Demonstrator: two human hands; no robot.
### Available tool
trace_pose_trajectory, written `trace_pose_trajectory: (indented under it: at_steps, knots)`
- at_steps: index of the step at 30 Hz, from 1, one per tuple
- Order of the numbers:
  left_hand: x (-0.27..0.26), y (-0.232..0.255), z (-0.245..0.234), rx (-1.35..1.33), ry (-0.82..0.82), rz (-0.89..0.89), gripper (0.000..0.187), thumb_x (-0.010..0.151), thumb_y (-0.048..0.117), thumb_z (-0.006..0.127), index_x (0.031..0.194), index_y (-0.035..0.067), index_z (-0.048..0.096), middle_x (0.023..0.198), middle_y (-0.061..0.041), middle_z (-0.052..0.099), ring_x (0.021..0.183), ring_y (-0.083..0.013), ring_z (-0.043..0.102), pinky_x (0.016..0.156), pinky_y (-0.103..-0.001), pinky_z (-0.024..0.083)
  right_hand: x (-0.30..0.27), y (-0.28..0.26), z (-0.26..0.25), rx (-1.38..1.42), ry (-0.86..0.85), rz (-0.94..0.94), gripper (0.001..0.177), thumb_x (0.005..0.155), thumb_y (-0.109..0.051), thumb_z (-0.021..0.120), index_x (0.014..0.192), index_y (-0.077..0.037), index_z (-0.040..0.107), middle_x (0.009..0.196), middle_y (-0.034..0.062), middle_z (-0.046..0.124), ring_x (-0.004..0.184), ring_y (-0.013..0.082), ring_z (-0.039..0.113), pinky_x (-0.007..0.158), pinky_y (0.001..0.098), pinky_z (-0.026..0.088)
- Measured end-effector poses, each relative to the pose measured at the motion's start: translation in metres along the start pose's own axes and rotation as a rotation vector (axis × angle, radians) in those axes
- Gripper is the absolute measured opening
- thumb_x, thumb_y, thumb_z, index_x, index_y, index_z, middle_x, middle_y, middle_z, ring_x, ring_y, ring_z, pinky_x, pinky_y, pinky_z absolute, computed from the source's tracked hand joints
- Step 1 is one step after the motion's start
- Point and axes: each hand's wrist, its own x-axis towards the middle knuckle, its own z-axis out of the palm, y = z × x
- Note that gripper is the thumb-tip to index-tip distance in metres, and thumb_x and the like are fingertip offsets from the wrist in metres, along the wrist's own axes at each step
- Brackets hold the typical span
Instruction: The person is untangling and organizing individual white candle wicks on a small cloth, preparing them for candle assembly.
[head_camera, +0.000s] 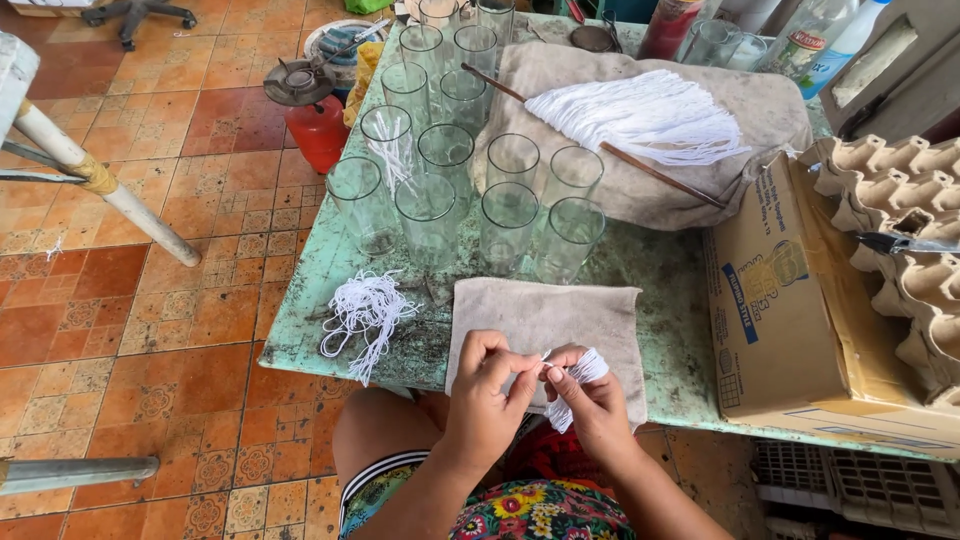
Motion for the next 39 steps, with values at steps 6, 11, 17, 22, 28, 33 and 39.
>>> trace_pose_trajectory:
  at_steps: [6, 11, 17, 22, 28, 33, 39]
  knots:
    - [-0.006, -0.001, 0.0, 0.168, -0.161, 0.037, 0.009, 0.092, 0.006, 0.068, 0.099, 0.009, 0.064, 0.103, -0.009, 0.048, 0.084, -0.0256, 0.058, 0.07, -0.036, 0.054, 0.006, -0.011, -0.007, -0.65, -0.022, -0.298, 0.012, 0.104, -0.019, 0.053, 0.1, -0.009, 0.059, 0.094, 0.005, 0.06, 0.086, 0.0194, 0.062, 0.08, 0.0334, 0.048]
    - [-0.006, -0.012, 0.002, -0.494, -0.234, -0.483, 0.009, 0.096, 0.021, 0.069, 0.094, 0.011, 0.069, 0.097, -0.001, 0.046, 0.088, -0.0122, 0.048, 0.08, -0.026, 0.042, 0.005, -0.001, -0.002, -0.326, 0.06, -0.208, 0.005, 0.101, -0.014, 0.062, 0.1, -0.009, 0.063, 0.093, 0.0035, 0.056, 0.079, 0.0139, 0.055, 0.068, 0.0274, 0.047]
    - [-0.002, -0.008, -0.001, -0.491, -0.208, -0.413, 0.007, 0.097, 0.015, 0.068, 0.092, 0.011, 0.066, 0.092, 0.0, 0.052, 0.078, -0.0112, 0.048, 0.072, -0.025, 0.043, 0.002, 0.001, -0.002, -0.097, 0.075, -0.145, 0.006, 0.096, -0.006, 0.064, 0.099, -0.005, 0.069, 0.096, 0.0058, 0.056, 0.072, 0.0119, 0.052, 0.057, 0.0241, 0.046]
    - [-0.01, -0.013, 0.004, -0.422, -0.262, -0.526, 0.009, 0.097, 0.017, 0.069, 0.091, 0.012, 0.064, 0.081, 0.003, 0.058, 0.065, -0.007, 0.041, 0.06, -0.024, 0.039, 0.006, -0.003, 0.0, -0.095, 0.038, -0.078, 0.012, 0.1, -0.013, 0.064, 0.089, -0.009, 0.061, 0.086, 0.002, 0.05, 0.066, 0.0108, 0.046, 0.06, 0.026, 0.04]
    - [-0.007, -0.012, 0.004, -0.471, -0.213, -0.554, 0.005, 0.094, 0.016, 0.074, 0.095, 0.011, 0.073, 0.092, -0.001, 0.068, 0.083, -0.0115, 0.064, 0.073, -0.025, 0.052, 0.008, -0.001, -0.008, 0.779, -0.043, 0.176, 0.013, 0.104, -0.025, 0.059, 0.097, -0.015, 0.055, 0.104, 0.0056, 0.049, 0.109, 0.0238, 0.051, 0.095, 0.037, 0.042]
    - [-0.004, -0.01, -0.001, -0.367, -0.195, -0.37, 0.005, 0.096, 0.015, 0.07, 0.098, 0.01, 0.071, 0.095, -0.004, 0.066, 0.087, -0.0167, 0.066, 0.076, -0.029, 0.055, 0.007, -0.027, -0.002, 0.229, -0.396, 0.189, 0.031, 0.086, -0.039, 0.077, 0.072, -0.017, 0.061, 0.166, 0.0144, 0.029, 0.125, 0.0258, 0.049, 0.103, 0.0416, 0.034]
    - [-0.011, -0.02, 0.006, -0.538, -0.31, -0.548, 0.007, 0.09, 0.013, 0.078, 0.093, 0.008, 0.075, 0.087, -0.003, 0.069, 0.081, -0.0138, 0.065, 0.074, -0.027, 0.053, 0.005, -0.041, -0.001, -0.02, -0.412, -0.248, 0.009, 0.092, -0.029, 0.077, 0.094, -0.021, 0.079, 0.173, 0.0183, -0.005, 0.164, 0.0342, -0.004, 0.131, 0.056, -0.003]
